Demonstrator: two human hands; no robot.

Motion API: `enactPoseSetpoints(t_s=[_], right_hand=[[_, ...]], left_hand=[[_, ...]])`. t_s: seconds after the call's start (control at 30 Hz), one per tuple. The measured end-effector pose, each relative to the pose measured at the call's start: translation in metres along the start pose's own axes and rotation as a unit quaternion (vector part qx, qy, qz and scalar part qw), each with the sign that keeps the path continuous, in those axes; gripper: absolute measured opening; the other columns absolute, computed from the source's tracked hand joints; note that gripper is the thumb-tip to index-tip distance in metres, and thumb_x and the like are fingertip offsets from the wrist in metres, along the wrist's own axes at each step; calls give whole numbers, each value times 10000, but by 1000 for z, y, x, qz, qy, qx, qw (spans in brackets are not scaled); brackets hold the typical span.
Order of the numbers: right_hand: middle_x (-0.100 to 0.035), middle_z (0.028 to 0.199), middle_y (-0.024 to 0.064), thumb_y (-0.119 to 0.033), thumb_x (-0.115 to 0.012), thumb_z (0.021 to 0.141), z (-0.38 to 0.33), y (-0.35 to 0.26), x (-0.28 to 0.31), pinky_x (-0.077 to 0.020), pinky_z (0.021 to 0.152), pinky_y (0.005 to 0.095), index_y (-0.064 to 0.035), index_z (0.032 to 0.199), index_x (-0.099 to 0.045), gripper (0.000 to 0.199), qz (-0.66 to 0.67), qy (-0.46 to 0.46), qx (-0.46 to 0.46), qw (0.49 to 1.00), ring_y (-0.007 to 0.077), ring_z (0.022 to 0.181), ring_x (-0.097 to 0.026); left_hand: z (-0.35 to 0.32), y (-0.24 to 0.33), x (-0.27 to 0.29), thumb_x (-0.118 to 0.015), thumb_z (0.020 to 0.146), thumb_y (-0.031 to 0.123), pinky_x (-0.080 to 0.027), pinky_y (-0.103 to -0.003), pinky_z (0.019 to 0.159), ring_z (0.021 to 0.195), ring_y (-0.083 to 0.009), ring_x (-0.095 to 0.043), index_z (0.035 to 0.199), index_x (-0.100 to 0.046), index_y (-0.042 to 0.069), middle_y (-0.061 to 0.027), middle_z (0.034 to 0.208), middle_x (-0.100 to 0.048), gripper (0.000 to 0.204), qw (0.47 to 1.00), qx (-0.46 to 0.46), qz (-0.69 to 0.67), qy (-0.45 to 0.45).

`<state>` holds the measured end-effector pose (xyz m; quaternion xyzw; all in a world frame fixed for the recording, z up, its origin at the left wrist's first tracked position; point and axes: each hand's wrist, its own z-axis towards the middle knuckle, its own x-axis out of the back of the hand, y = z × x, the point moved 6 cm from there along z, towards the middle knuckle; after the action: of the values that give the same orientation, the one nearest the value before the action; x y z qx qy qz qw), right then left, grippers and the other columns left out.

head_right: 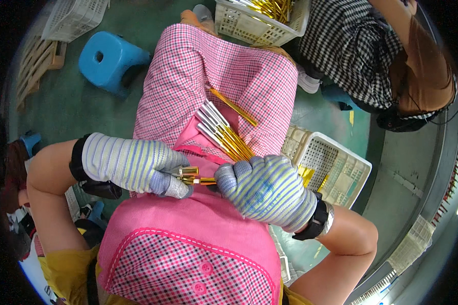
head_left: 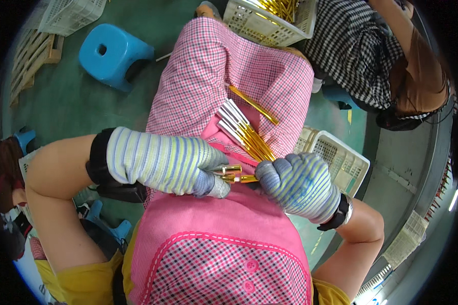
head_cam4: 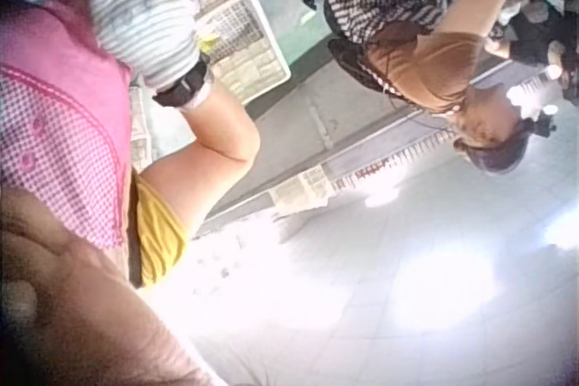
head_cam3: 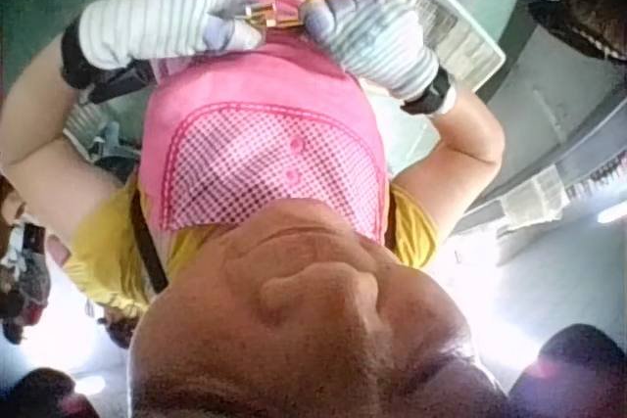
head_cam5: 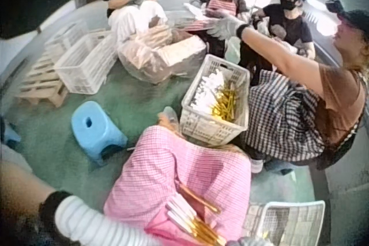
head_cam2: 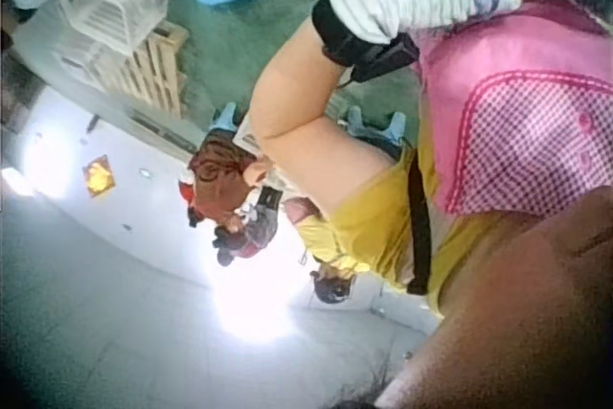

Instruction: The person is assembling and grouping small gold-colored cylindrical industrial components into batches.

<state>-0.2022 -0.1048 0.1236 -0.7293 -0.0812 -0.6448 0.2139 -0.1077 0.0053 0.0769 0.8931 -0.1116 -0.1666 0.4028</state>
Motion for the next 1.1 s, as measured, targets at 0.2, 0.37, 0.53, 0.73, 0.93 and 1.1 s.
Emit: enactPoseSetpoints(t_s=[0.2, 0.37, 0.53, 0.73, 0.93, 1.1], right_hand=[[-527, 597, 37, -249, -617, 821, -14, -1, 1, -430, 415, 348, -67, 850, -551, 196, 67, -72, -17, 995, 196, 507, -576], [-570, 631, 92, -194, -639, 861, -84, 73, -21, -446, 507, 411, -71, 804, -561, 157, -23, -20, -329, 944, 290, 551, -580], [-598, 741, 87, -157, -622, 859, 6, 59, -37, -484, 592, 397, -91, 1013, -573, 175, -25, 25, -263, 964, 268, 654, -606], [-620, 854, 67, -207, -599, 812, 20, 61, -58, -498, 657, 367, -97, 1018, -580, 235, -189, 28, -177, 965, 217, 807, -624], [-599, 818, 79, -199, -549, 818, -9, 14, -98, -464, 642, 370, -77, 930, -602, 174, -42, -61, -179, 981, 231, 776, -586], [-611, 812, 117, -181, -552, 811, -1, 27, -125, -487, 641, 404, -63, 876, -582, 138, -23, -39, -255, 966, 271, 769, -610]], left_hand=[[-16, 1, -8, -596, 933, 378, -487, -313, 671, 740, -143, -606, 1034, -590, -8, -77, 783, -636, 398, 998, -20, 52, -18], [-37, -88, 47, -596, 895, 259, -515, -384, 702, 845, -309, -661, 1038, -613, 55, -151, 856, -666, 250, 917, 102, 183, 341], [0, -16, 28, -603, 844, 227, -513, -424, 675, 806, -307, -648, 1035, -622, 122, -111, 909, -637, 218, 842, -128, 427, 302], [4, -36, 26, -604, 822, 189, -520, -411, 668, 808, -296, -647, 1012, -605, 103, -87, 931, -625, 208, 815, -119, 477, 308], [15, -34, 27, -614, 802, 151, -524, -388, 667, 800, -279, -641, 1001, -604, 90, -91, 918, -635, 208, 805, -191, 455, 330], [38, -19, 15, -579, 817, 167, -527, -371, 656, 783, -254, -645, 1015, -621, 104, -81, 902, -643, 212, 750, -227, 535, 316]])
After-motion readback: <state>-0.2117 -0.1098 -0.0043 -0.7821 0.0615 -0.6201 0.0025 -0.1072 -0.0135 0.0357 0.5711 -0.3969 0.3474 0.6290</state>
